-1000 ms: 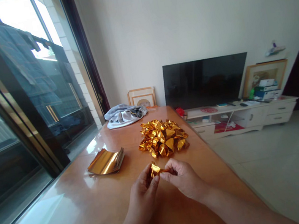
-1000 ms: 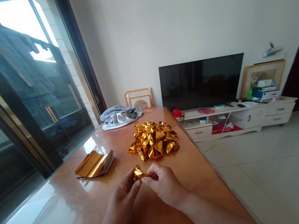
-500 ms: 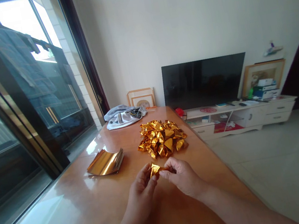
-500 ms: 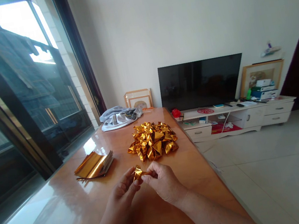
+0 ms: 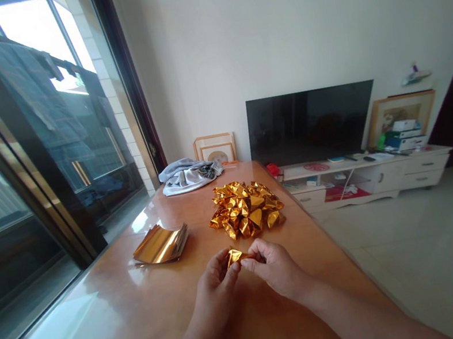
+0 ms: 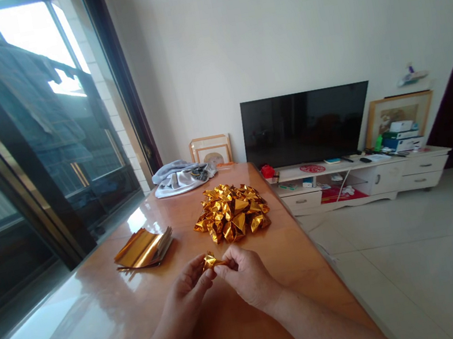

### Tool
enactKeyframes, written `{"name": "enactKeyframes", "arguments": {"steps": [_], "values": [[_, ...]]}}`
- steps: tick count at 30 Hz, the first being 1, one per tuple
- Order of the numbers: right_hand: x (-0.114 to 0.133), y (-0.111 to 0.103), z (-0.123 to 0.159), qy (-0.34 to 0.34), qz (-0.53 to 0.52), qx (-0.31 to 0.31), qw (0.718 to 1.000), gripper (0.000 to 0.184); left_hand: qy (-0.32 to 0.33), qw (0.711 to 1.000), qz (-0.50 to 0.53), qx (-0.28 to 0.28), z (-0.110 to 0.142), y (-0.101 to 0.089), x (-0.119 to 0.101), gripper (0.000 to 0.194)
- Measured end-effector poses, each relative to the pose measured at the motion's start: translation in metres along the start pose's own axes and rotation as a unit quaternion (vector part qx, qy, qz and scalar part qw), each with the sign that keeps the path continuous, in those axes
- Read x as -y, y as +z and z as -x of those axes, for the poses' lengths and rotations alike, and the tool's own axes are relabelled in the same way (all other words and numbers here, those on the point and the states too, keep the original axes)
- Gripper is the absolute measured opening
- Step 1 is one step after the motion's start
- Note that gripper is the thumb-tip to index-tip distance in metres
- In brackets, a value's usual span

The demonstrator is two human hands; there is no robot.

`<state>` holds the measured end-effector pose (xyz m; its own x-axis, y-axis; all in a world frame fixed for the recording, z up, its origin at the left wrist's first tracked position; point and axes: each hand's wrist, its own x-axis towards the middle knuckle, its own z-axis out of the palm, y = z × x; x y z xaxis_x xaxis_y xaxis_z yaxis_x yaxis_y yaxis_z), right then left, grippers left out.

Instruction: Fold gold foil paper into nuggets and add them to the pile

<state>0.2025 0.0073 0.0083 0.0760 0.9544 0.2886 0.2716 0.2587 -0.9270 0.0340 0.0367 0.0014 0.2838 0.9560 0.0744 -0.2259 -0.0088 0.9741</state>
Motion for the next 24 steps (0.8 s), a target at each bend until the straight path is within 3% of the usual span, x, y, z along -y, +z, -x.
{"name": "enactKeyframes", "arguments": {"steps": [15,24], "values": [[-0.006,0.001,0.002,-0.037,0.112,-0.055,0.992,0.019,0.022,0.998,-0.050,0.016,-0.003,-0.002,0.010,0.053],[0.005,-0.002,0.004,-0.035,0.048,-0.024,0.998,0.011,-0.051,0.998,-0.012,-0.018,-0.001,-0.003,-0.003,0.050]]}}
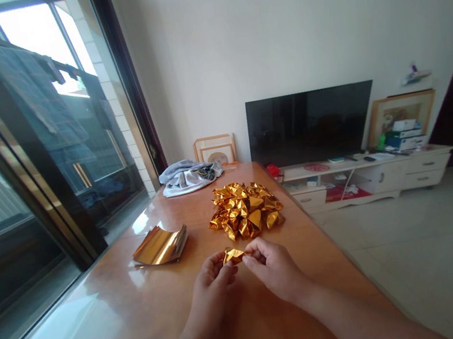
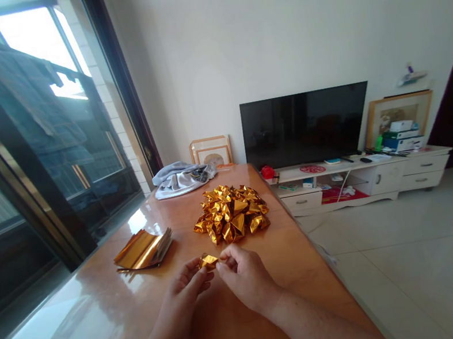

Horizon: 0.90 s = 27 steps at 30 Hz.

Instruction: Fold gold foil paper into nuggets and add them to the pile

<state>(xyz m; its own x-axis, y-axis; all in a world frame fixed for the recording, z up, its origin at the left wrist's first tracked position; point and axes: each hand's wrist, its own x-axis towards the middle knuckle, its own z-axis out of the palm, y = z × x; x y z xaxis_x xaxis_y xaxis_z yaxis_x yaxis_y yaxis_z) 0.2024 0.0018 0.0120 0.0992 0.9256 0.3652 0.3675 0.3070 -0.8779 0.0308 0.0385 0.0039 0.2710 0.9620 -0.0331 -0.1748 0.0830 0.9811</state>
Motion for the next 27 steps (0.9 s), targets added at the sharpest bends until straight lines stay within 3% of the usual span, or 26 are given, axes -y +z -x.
{"name": "enactKeyframes", "arguments": {"steps": [4,9,13,22,27], "values": [[0.005,-0.003,0.000,-0.005,-0.014,-0.010,1.000,0.013,-0.035,0.995,0.088,-0.004,0.000,-0.004,-0.001,0.040],[-0.002,-0.001,-0.002,0.011,-0.047,-0.025,0.999,0.018,-0.078,0.977,0.192,0.056,-0.002,-0.008,-0.002,0.026],[-0.006,0.001,-0.003,0.016,-0.071,-0.020,0.997,0.019,-0.115,0.959,0.249,0.068,-0.001,-0.010,-0.006,0.020],[0.002,0.001,0.004,-0.029,-0.019,0.017,0.999,0.016,-0.156,0.934,0.305,0.100,0.003,-0.012,-0.014,0.021],[-0.001,0.004,0.003,-0.057,-0.011,0.024,0.998,0.027,-0.167,0.928,0.316,0.103,0.003,-0.012,-0.014,0.019]]}}
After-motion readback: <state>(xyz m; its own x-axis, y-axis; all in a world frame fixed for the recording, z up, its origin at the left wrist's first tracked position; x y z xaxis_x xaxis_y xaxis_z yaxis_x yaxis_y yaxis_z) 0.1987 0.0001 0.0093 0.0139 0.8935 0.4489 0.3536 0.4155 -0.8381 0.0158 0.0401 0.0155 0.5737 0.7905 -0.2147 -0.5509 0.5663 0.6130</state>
